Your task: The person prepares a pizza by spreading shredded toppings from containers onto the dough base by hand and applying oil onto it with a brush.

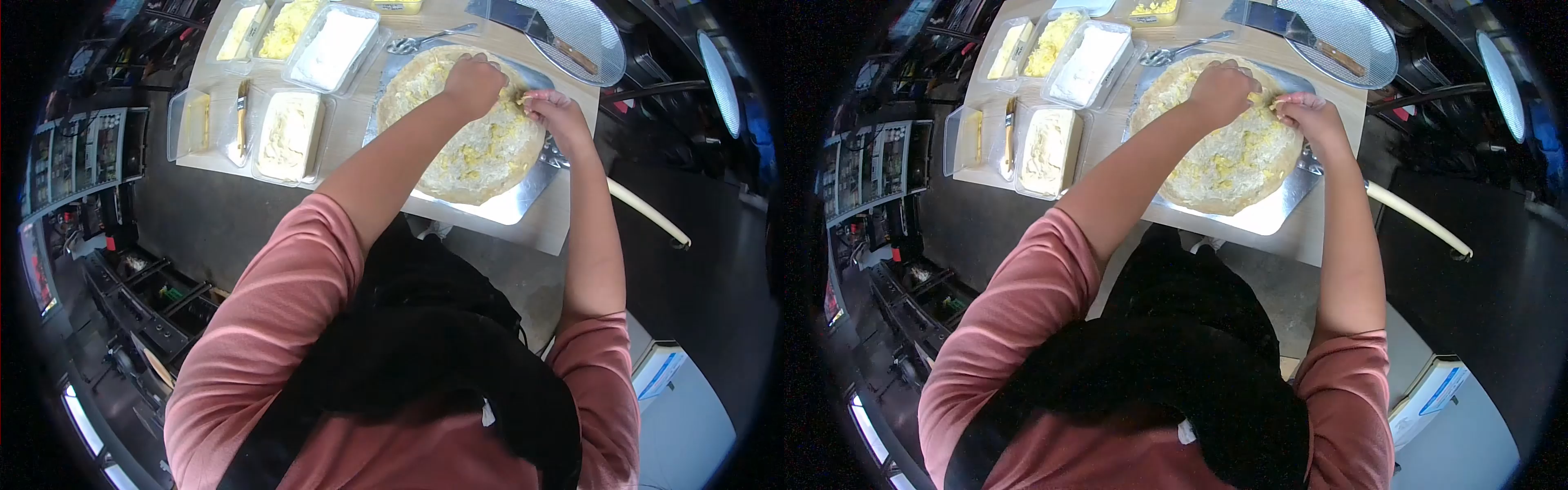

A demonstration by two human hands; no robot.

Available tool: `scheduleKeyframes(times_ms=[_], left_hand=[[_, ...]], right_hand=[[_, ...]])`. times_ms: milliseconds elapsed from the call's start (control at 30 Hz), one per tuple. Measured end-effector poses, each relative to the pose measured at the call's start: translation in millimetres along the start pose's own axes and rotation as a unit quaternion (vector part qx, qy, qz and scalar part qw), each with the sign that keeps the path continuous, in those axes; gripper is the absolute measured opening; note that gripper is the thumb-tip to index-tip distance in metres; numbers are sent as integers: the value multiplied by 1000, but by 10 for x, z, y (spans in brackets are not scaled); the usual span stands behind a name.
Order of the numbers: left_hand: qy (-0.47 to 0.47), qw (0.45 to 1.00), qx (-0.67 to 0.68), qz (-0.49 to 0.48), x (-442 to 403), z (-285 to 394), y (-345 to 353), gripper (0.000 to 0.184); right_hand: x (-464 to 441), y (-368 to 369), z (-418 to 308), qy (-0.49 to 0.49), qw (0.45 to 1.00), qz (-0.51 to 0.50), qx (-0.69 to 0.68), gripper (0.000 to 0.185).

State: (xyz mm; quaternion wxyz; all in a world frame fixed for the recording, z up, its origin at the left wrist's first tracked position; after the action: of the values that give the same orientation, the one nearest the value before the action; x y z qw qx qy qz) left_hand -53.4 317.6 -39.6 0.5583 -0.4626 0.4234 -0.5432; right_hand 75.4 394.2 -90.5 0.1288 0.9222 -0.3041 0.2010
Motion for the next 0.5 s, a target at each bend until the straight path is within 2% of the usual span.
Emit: scheduleKeyframes(times_ms=[33, 133, 233, 333, 433, 500], left_hand=[[3, 1000, -21, -21, -25, 8, 39, 26], [-23, 999, 41, -20, -31, -70, 45, 25], [8, 998, 56, 6, -10, -61, 40, 24], [31, 999, 29, 22, -42, -11, 86, 13], [36, 999, 35, 7, -110, -8, 61, 17], [-3, 997, 82, -11, -116, -56, 15, 20]], right_hand=[[32, 11, 40, 16, 998, -9, -58, 16], [122, -19, 105, 29, 989, 19, -144, 14], [177, -38, 140, 24, 984, 25, -174, 16], [215, -42, 141, 20, 983, 32, -178, 12], [277, -26, 104, 15, 985, 36, -168, 13], [310, -59, 109, 14, 987, 47, -155, 13]])
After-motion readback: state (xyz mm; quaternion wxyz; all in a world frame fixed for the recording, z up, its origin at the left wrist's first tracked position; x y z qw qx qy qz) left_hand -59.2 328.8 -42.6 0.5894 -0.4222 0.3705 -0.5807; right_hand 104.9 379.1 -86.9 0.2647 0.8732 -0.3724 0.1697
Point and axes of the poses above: each hand's wrist, its own x-axis away from the middle knuckle, its own y-axis out of the palm, z = x × y, the point moved 9 cm from there along -x, towards the middle knuckle, and after that the axes turned 6 degrees about -z, right-handed, at the moved point
